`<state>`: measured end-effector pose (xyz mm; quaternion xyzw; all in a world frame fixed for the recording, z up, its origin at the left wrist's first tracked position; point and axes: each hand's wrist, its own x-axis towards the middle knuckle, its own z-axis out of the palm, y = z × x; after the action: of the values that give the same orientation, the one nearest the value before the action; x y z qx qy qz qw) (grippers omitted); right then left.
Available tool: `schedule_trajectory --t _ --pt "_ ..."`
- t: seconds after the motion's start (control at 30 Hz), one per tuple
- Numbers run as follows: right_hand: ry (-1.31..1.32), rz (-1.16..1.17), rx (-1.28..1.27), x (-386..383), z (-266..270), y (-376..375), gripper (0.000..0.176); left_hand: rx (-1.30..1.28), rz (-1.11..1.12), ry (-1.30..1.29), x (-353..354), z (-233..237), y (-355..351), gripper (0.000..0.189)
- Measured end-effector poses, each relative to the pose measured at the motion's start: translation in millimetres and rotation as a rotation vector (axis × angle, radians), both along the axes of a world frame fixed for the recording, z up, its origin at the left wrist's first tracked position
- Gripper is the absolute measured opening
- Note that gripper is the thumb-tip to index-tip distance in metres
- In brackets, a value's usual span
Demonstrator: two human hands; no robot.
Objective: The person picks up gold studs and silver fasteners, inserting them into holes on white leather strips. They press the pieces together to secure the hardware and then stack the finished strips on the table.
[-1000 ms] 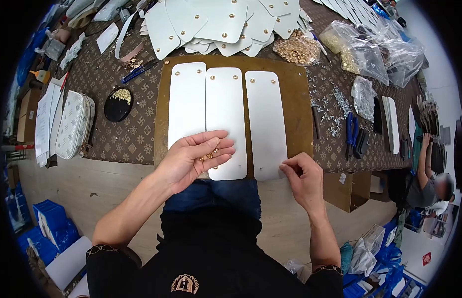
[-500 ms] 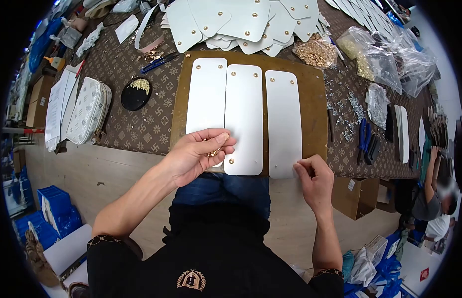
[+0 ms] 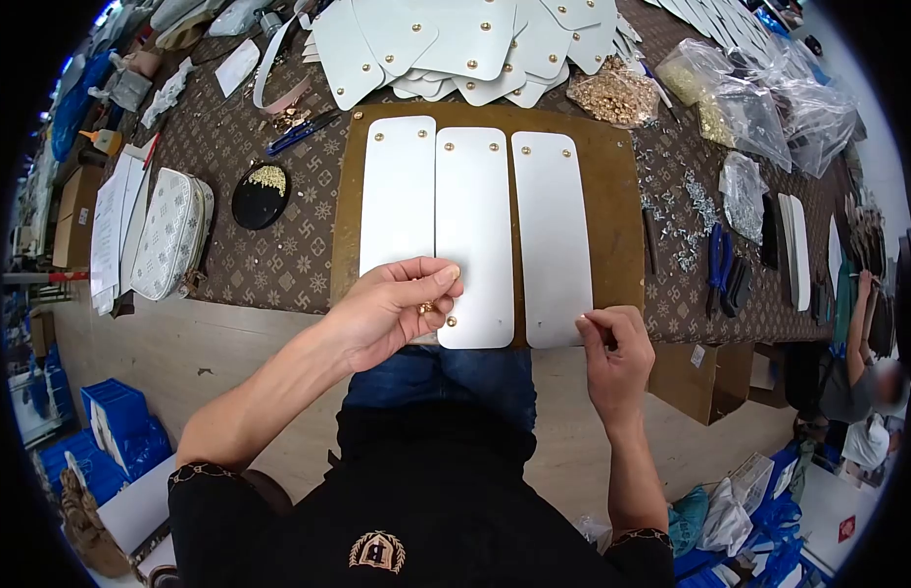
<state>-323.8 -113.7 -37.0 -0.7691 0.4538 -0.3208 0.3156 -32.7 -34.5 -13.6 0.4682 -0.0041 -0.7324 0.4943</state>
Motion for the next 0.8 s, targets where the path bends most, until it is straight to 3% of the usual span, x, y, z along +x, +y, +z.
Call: schedule_trajectory --t 0.1,0.3,0.43,0.53,0.6,0.63,0.7,0.8 --pt "0.066 0.126 -0.210 8.5 1.0 8.6 0.019 -0.043 -0.088 0.120 5.5 0.1 -1.2 0.016" --pt "0.198 0.308 -0.169 42.0 7.1 18.9 0.028 -0.010 -0.116 0.143 5.5 2.9 -4.6 0.015" --pt "0.215 0.304 -0.172 46.8 -3.5 17.6 0.031 0.025 -0.151 0.043 4.0 9.4 -5.9 0.015" --pt "0.173 0.275 -0.191 49.6 -7.1 14.4 0.031 -0.023 -0.260 -0.142 -1.4 6.6 -10.5 0.016" --pt "0.154 0.259 -0.176 50.1 -7.5 13.7 0.030 -0.161 -0.461 -0.544 -8.4 -3.4 -14.3 0.011" --pt "0.154 0.259 -0.175 50.3 -7.4 13.7 0.030 -0.160 -0.461 -0.544 -10.8 -1.0 -18.3 0.011" --pt "0.140 0.249 -0.166 50.7 -7.0 14.0 0.029 -0.213 -0.663 -0.810 -14.3 6.1 -27.9 0.011" --pt "0.116 0.242 -0.163 50.8 -8.0 13.8 0.030 -0.314 -0.728 -0.945 -20.0 -3.0 -35.3 0.012"
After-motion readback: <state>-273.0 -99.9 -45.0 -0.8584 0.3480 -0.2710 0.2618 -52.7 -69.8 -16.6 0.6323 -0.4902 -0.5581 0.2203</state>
